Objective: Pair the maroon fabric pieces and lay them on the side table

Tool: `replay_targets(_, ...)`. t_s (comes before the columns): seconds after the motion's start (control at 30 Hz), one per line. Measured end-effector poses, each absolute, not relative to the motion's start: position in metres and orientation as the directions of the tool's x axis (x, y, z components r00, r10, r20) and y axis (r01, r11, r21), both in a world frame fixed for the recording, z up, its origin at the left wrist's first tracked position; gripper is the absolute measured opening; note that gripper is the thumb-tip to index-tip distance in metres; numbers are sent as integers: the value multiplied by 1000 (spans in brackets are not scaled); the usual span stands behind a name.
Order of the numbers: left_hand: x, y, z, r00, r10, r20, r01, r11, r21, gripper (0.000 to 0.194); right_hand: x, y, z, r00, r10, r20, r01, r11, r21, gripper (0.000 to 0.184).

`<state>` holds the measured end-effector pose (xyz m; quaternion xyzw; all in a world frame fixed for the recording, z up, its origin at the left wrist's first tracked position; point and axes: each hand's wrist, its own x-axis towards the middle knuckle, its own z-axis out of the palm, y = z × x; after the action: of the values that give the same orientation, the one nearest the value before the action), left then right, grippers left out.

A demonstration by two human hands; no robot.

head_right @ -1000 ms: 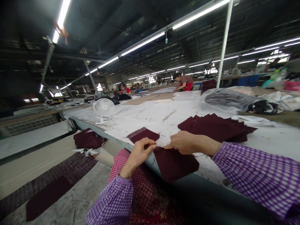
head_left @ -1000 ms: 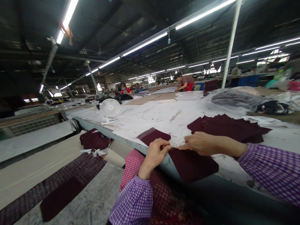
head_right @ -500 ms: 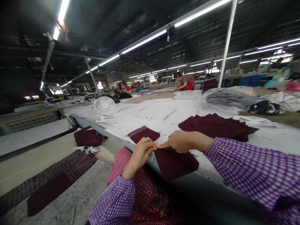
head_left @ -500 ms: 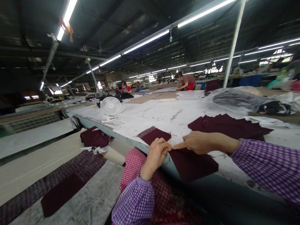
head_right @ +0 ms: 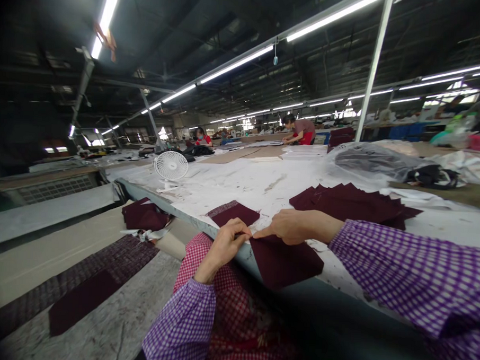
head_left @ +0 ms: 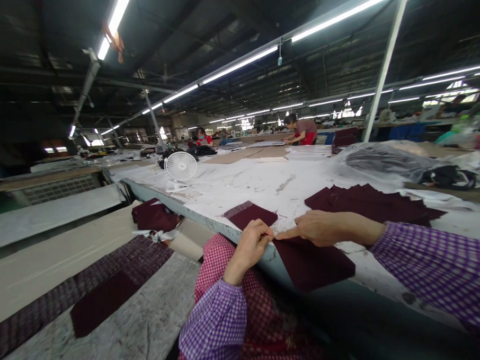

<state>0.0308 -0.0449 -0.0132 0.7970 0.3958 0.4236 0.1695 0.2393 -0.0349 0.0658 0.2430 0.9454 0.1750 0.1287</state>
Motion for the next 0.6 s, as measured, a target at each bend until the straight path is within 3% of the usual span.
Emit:
replay_targets(0.17, 26, -39, -20, 208, 799, 564, 427, -593, 682, 12, 242, -43, 52, -869, 495, -12, 431, 767, 475, 61)
replay_targets(0.27, 24, -35, -23, 127, 774, 620, 570, -569, 593, 12, 244, -42, 45, -815, 579, 31, 526, 715, 460, 52)
replay_targets(0.33, 22, -33, -22, 137, 780, 611, 680, -522, 514, 22, 245, -39, 45, -759, 649, 55, 625, 703, 339, 49)
replay_targets(0.5, 21, -27, -12, 195, 850, 489, 804, -424, 417, 23, 257, -17, 62, -713, 696, -88, 696, 688, -204, 31)
replay_targets(0.6, 27, -25, -6, 187, 860, 475, 857, -379, 348, 15, 295, 9, 72, -658, 752, -39, 723, 616, -311, 31)
